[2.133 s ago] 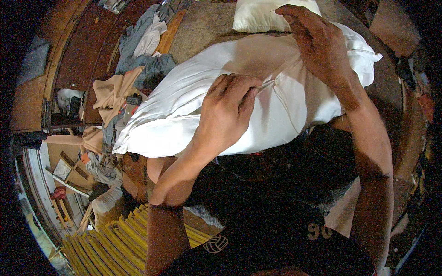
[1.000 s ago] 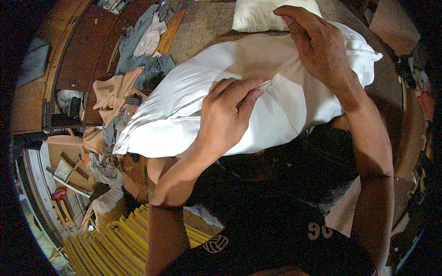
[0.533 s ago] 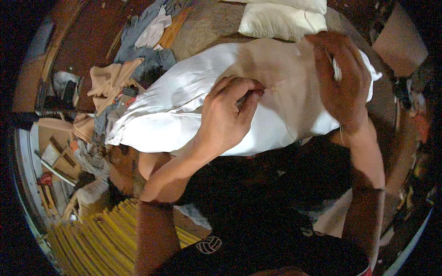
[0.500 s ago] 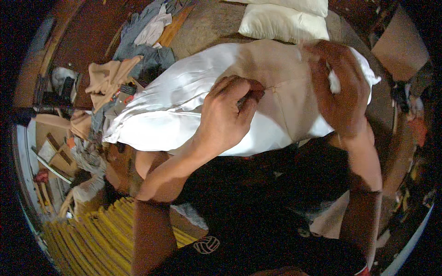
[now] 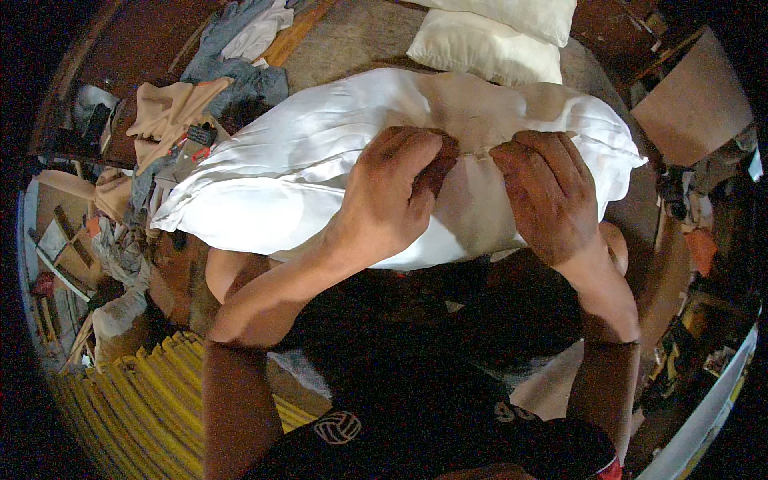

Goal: The person sits on the floor and uses a needle and thread to sew the opening of a white pillow. They pull the thread through the fabric repeatedly to close the seam.

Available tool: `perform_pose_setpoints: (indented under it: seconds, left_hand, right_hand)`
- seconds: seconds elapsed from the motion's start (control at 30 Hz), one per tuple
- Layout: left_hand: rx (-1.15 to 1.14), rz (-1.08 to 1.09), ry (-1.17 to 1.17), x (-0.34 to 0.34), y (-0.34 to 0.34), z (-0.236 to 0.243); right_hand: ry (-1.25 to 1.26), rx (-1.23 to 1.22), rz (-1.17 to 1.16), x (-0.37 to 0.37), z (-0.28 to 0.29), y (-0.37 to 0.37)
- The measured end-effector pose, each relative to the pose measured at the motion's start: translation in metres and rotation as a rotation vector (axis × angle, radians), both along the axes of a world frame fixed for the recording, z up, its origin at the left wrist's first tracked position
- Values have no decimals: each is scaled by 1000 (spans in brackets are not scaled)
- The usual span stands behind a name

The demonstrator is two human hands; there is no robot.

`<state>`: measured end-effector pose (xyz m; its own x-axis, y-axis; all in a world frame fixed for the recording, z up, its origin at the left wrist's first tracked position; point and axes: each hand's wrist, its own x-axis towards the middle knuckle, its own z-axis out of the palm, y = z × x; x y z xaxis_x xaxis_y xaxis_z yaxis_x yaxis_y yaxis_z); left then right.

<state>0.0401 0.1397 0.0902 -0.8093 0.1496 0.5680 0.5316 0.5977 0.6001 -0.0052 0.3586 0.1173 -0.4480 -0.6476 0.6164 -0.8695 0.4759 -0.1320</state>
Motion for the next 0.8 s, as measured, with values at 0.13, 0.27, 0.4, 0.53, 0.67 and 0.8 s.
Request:
perform_pose_setpoints:
  seconds: [0.13, 0.27, 0.4, 0.53, 0.67, 0.8]
  left_hand:
    - [-39, -16, -38, -1, 0, -3]
    - [-58, 20, -40, 1, 0, -2]
    - [-55, -1, -31, 0, -7, -11]
    - [-62, 13, 74, 0, -7, -16]
    - [-67, 12, 140, 4, -6, -14]
    - [-37, 0, 145, 3, -4, -14]
  right_hand:
    - [-28, -72, -90, -12, -7, 1]
    - [-103, -119, -83, -9, 1, 5]
    - [-415, -192, -48, 0, 25, 17]
    - [-751, -618, 18, -5, 26, 14]
    - [-988, -618, 109, -12, 20, 10]
    - [-792, -590, 121, -17, 9, -3]
